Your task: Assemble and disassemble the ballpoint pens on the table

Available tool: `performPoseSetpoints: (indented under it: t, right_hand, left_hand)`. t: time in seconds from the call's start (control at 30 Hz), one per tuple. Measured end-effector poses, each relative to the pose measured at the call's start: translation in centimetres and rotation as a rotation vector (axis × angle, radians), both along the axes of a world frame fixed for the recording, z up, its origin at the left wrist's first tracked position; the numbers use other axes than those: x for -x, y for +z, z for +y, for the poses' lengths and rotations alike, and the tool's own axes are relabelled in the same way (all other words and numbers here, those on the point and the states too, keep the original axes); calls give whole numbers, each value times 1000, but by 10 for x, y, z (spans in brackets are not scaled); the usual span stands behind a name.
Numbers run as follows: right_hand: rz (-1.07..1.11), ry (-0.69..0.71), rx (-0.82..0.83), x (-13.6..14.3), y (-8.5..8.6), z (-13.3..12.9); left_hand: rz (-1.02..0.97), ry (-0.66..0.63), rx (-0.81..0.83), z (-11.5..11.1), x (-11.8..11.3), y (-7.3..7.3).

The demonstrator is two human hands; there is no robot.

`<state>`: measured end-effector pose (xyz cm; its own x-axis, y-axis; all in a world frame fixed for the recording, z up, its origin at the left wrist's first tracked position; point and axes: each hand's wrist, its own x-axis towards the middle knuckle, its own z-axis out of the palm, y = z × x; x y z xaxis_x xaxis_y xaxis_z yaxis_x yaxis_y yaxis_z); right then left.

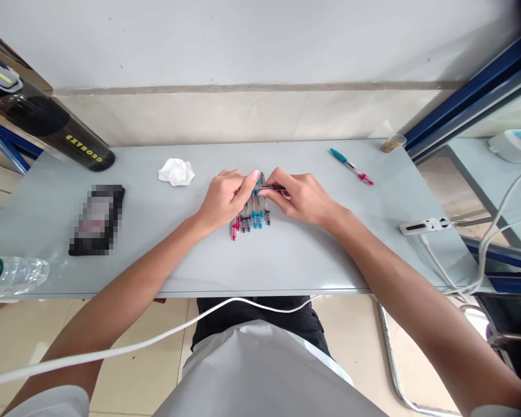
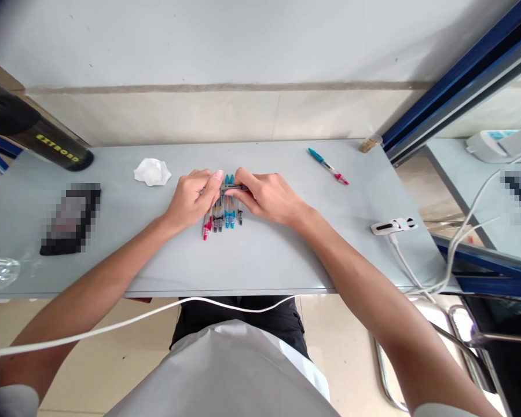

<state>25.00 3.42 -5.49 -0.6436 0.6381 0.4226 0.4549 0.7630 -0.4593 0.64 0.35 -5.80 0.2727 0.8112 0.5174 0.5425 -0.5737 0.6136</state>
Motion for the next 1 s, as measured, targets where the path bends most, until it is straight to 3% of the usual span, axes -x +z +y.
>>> performPoseSetpoints:
  t: [0.3, 0.5, 0.77, 1.0]
  right_hand:
    - [-59, -69, -17, -2, -1, 3]
    - [14, -43, 28, 0, -2, 0]
    - [-39, 0, -78, -2, -6, 2]
    - [-86, 44, -88, -5, -2, 5]
  left_hand:
    - [56, -101, -99, 4, 6, -3]
    - [49, -19, -126, 5, 5, -4]
    - [19, 42, -7, 5, 3, 0]
    - [88, -65, -126, 7, 9, -6]
